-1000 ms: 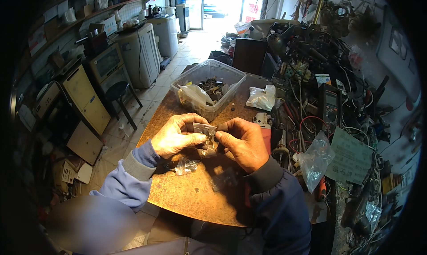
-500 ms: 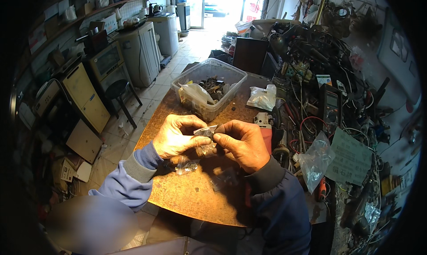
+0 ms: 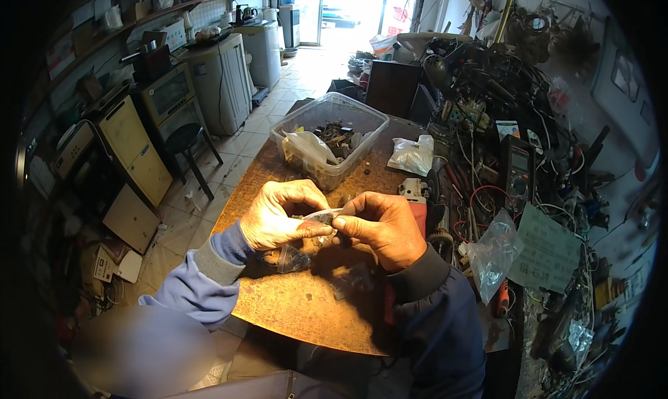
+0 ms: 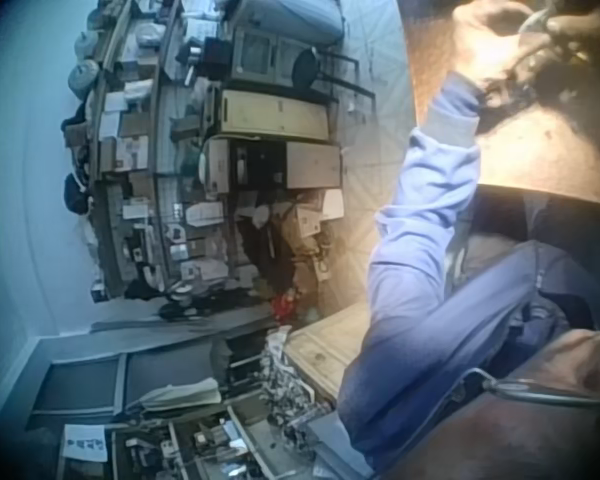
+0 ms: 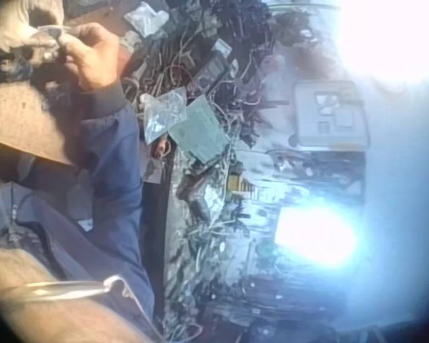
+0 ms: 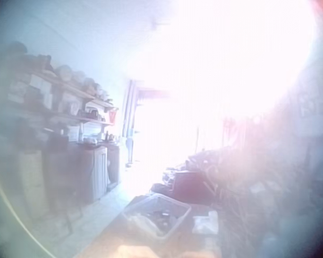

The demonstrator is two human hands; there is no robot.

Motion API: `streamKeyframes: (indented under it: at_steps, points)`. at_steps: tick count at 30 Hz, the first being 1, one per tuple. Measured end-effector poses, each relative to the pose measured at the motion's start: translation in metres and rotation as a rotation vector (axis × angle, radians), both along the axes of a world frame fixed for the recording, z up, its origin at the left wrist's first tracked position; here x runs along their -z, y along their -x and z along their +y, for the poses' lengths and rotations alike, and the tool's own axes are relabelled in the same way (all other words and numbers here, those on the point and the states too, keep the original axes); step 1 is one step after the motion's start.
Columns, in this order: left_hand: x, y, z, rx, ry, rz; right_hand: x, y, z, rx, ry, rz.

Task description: The person unpacks small components from plastic bags and places them on a workbench. They then use a red angle grinder to cut or grind a small metal piece. Finally, they connect wires to a large motor assembly in a cluttered workshop.

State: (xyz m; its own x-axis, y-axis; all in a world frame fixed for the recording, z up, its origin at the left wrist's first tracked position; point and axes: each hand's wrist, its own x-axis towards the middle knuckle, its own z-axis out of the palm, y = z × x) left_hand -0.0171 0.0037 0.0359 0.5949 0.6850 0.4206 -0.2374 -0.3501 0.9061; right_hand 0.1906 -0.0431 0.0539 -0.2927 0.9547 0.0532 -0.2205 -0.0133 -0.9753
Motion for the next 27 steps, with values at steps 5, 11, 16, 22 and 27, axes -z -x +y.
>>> streamKeyframes:
  at_steps: [5,11,16,22,27]
  points:
    - [-0.0032,-0.0003,-0.0057,-0.007,0.017,-0.024,-0.0014,-0.0004,-0.0001,-0.011,0.031,-0.034]
    - [-0.0017,-0.0014,-0.0036,-0.052,-0.128,-0.007,-0.0017,0.0007,-0.0011,-0.004,0.051,-0.027]
    - [0.0011,-0.0004,-0.0026,-0.034,-0.153,-0.006,-0.0031,0.0011,-0.0012,0.004,0.030,-0.085]
    - [-0.0005,-0.0004,-0.0051,0.010,-0.094,-0.037,-0.0016,0.0000,-0.0007,-0.003,0.018,-0.122]
    - [-0.0009,0.0005,-0.0035,-0.063,-0.258,0.043,-0.0015,0.0012,-0.0007,-0.002,0.017,-0.123]
